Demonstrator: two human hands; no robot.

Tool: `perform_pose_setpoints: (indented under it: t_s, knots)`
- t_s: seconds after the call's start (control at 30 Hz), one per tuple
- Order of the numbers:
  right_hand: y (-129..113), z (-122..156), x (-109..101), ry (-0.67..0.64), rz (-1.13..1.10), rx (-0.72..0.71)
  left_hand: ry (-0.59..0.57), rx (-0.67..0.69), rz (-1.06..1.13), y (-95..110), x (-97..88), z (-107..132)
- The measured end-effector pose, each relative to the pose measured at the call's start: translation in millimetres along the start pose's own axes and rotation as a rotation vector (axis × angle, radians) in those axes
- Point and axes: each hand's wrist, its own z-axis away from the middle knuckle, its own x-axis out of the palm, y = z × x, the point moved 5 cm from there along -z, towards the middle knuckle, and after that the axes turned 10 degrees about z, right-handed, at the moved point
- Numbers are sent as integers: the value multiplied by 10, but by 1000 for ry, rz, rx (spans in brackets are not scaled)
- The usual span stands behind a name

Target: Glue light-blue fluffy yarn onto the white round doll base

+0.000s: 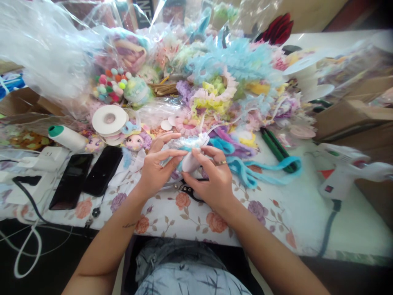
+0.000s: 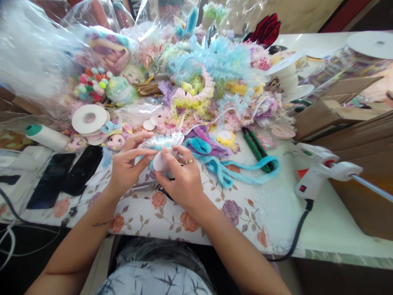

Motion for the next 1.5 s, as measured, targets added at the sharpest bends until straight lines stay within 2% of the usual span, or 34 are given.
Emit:
perform_pose_setpoints:
  t_s: [0.3,0.43,0.53,0.67,0.8,1.07,1.3,1.43,1.5]
  knots:
    - [28,1,21,-16,-6,19,-8,36,-86,28,34,8]
    - [30,-31,25,-27,-10,50,91,-5,-49,39,-7,23]
    - [37,-37,31,-36,8,46,162,26,-64,68,-39,28]
    - [60,-33,25,-34,27,43,102,106,-212,114,2,22]
    - [43,-35,7,-21,34,34,84,141,-241,125,18,24]
    - [16,1,-15,54,-24,48,79,-50,54,-35,51,67]
    - [21,-17,9,23,-60,74,108,-103,78,-20,37,58]
    - [48,-38,14,6,-45,92,246,-39,52,29,-44,63]
    - [71,-37,14,6,-41,100,231,37,-72,77,-36,63]
